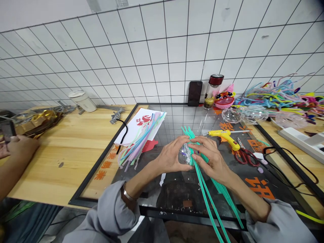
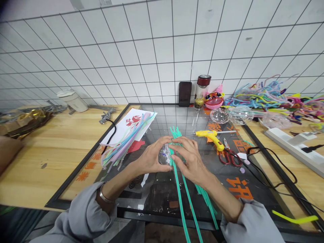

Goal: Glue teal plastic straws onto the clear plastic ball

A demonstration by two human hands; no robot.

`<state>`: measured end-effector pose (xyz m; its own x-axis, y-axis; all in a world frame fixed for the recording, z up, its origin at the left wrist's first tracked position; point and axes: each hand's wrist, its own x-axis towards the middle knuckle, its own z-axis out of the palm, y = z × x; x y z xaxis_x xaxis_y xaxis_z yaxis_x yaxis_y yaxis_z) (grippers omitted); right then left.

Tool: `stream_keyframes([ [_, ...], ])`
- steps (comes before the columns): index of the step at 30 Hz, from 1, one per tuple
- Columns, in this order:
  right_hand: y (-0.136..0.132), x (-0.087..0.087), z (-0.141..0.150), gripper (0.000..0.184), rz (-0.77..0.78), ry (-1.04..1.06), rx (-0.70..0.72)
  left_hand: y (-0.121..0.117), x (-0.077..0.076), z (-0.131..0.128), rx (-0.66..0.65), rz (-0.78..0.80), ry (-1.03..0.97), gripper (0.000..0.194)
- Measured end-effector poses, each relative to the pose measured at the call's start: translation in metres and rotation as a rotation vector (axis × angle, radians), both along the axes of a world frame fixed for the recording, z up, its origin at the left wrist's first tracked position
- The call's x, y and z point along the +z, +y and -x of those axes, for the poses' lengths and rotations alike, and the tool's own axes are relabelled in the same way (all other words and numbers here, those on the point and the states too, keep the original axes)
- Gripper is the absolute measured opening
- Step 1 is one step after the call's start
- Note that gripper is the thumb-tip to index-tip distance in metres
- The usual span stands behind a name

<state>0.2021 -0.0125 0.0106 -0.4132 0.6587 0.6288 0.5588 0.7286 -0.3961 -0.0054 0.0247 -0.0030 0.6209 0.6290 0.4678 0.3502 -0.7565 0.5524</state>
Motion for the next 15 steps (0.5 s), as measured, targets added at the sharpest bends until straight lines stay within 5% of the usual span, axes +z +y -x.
stream_keyframes([
  [15,0.0011,0.0002,0.0012,0.028,0.032,0.01,-0.016,0.0019,-0.0001,0.0021,-0.018,0.056,0.006,0.092],
])
